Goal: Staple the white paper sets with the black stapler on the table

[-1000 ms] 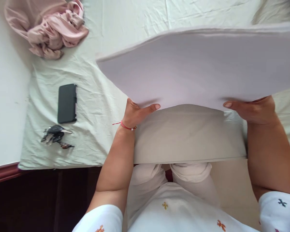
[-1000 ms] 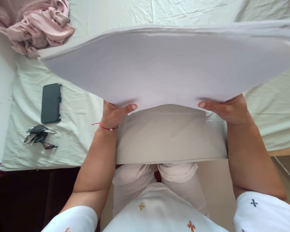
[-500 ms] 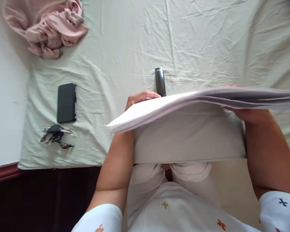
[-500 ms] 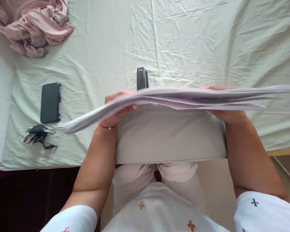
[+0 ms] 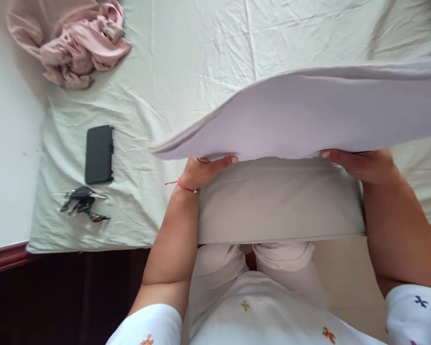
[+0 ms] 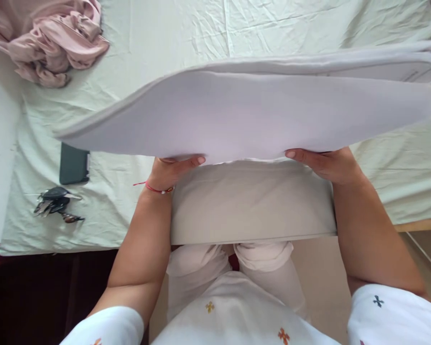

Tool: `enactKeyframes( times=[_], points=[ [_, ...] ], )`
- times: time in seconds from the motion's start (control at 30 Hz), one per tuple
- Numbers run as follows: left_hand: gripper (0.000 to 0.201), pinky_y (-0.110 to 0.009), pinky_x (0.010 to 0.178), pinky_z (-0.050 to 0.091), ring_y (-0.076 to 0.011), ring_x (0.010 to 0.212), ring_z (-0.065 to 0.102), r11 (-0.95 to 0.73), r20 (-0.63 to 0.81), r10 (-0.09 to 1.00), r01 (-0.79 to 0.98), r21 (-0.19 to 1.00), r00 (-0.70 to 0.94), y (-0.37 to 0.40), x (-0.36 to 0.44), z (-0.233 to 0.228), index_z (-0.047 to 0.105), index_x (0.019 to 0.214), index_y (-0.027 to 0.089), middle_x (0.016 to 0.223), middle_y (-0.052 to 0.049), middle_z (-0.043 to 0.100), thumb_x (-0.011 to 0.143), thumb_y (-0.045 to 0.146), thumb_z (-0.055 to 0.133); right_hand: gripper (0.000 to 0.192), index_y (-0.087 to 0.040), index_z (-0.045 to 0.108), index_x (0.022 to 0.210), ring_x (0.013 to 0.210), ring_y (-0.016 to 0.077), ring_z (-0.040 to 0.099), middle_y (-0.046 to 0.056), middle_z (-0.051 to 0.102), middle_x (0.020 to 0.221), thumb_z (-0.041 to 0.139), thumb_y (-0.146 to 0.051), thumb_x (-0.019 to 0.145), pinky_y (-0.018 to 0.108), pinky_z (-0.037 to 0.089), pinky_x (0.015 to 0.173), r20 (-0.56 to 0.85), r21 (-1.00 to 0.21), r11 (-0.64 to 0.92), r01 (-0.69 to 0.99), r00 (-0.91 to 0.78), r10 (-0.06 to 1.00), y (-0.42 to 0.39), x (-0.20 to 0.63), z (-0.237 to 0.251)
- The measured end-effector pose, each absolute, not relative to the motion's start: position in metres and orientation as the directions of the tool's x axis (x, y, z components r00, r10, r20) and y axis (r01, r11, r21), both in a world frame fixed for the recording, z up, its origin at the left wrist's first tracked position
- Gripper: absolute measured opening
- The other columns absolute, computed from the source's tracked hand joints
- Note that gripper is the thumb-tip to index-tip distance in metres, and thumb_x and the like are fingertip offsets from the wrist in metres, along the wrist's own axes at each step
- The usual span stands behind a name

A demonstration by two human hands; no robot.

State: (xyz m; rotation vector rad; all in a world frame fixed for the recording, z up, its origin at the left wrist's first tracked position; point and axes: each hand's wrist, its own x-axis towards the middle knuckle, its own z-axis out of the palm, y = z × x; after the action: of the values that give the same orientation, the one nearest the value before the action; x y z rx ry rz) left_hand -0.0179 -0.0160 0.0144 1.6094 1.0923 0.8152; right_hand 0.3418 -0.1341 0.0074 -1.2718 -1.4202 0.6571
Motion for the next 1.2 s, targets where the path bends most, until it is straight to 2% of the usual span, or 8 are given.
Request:
enactKeyframes(
  times=[0.13, 0.33, 0.43, 0.53, 0.63, 0.9, 1.07, 1.2],
  points=[
    [0.05, -0.045, 0.097, 0.062, -0.0271, 0.105, 0.073, -0.164, 0.078, 0.908, 0.177, 0.97, 0.411, -0.016, -0.017, 0.013, 0.072, 0.099, 0.019, 0.101, -0.008, 0.077, 0.067, 0.053, 0.091, 0.024, -0.033, 0.082, 0.092, 0.092, 0.0226, 0.074, -0.005, 0.079, 0.095, 0.089, -0.017, 0.075, 0.044, 0.063, 0.09, 0.42, -0.862, 0.359, 0.359, 0.107, 0.901, -0.134, 0.342, 0.006],
    [0.052, -0.045, 0.097, 0.063, -0.0269, 0.105, 0.072, -0.161, 0.078, 0.918, 0.185, 0.969, 0.389, -0.015, -0.013, 0.015, 0.07, 0.1, 0.02, 0.104, -0.008, 0.076, 0.066, 0.053, 0.092, 0.035, -0.036, 0.082, 0.105, 0.102, 0.0255, 0.075, -0.005, 0.08, 0.106, 0.09, -0.019, 0.075, 0.045, 0.064, 0.094, 0.319, -0.901, 0.273, 0.338, 0.09, 0.943, -0.13, 0.336, 0.016],
    [0.055, -0.045, 0.103, 0.061, -0.0272, 0.113, 0.071, -0.206, 0.137, 0.924, 0.163, 0.965, 0.357, -0.015, -0.013, 0.015, 0.07, 0.104, 0.02, 0.11, -0.008, 0.076, 0.066, 0.053, 0.093, 0.02, -0.034, 0.082, 0.093, 0.088, 0.0233, 0.075, -0.005, 0.079, 0.092, 0.088, -0.021, 0.078, 0.043, 0.064, 0.083, 0.34, -0.885, 0.314, 0.343, 0.018, 0.94, -0.129, 0.336, 0.018],
    [0.052, -0.046, 0.104, 0.06, -0.0276, 0.114, 0.071, -0.197, 0.11, 0.915, 0.192, 0.961, 0.388, -0.015, -0.014, 0.016, 0.071, 0.104, 0.02, 0.111, -0.008, 0.076, 0.065, 0.047, 0.093, 0.016, -0.032, 0.082, 0.089, 0.082, 0.0219, 0.073, -0.004, 0.078, 0.088, 0.087, -0.021, 0.078, 0.039, 0.062, 0.077, 0.259, -0.906, 0.241, 0.349, 0.006, 0.966, -0.129, 0.336, 0.019],
    [0.046, -0.047, 0.103, 0.061, -0.028, 0.111, 0.071, -0.147, 0.021, 0.904, 0.263, 0.953, 0.428, -0.016, -0.014, 0.016, 0.072, 0.1, 0.019, 0.109, -0.008, 0.077, 0.065, 0.04, 0.092, 0.021, -0.032, 0.083, 0.093, 0.09, 0.0234, 0.074, -0.003, 0.08, 0.095, 0.088, -0.021, 0.076, 0.039, 0.062, 0.083, 0.226, -0.907, 0.197, 0.372, 0.035, 0.974, -0.13, 0.334, 0.021],
    [0.033, -0.049, 0.098, 0.062, -0.0287, 0.1, 0.07, -0.142, 0.029, 0.93, 0.285, 0.948, 0.367, -0.009, -0.017, 0.007, 0.071, 0.086, 0.021, 0.091, -0.005, 0.075, 0.07, 0.045, 0.089, 0.028, -0.029, 0.082, 0.097, 0.103, 0.0266, 0.073, -0.001, 0.08, 0.104, 0.09, -0.022, 0.072, 0.044, 0.059, 0.101, 0.253, -0.896, 0.173, 0.409, 0.15, 0.956, -0.129, 0.335, 0.021],
    [0.03, -0.049, 0.102, 0.059, -0.0273, 0.1, 0.07, -0.195, 0.096, 0.92, 0.233, 0.953, 0.379, -0.004, -0.021, 0.0, 0.073, 0.087, 0.023, 0.093, -0.005, 0.075, 0.07, 0.042, 0.089, 0.018, -0.028, 0.082, 0.092, 0.097, 0.0264, 0.075, -0.002, 0.081, 0.098, 0.088, -0.03, 0.075, 0.043, 0.064, 0.091, 0.153, -0.911, 0.084, 0.404, 0.14, 0.978, -0.132, 0.335, 0.02],
    [0.03, -0.052, 0.097, 0.06, -0.0272, 0.095, 0.071, -0.202, 0.1, 0.914, 0.229, 0.952, 0.394, -0.004, -0.021, 0.002, 0.074, 0.086, 0.022, 0.096, -0.007, 0.076, 0.069, 0.042, 0.09, 0.028, -0.031, 0.082, 0.1, 0.106, 0.0281, 0.074, -0.003, 0.081, 0.107, 0.089, -0.031, 0.073, 0.045, 0.062, 0.101, 0.177, -0.902, 0.096, 0.42, 0.158, 0.971, -0.131, 0.334, 0.018]
  ],
)
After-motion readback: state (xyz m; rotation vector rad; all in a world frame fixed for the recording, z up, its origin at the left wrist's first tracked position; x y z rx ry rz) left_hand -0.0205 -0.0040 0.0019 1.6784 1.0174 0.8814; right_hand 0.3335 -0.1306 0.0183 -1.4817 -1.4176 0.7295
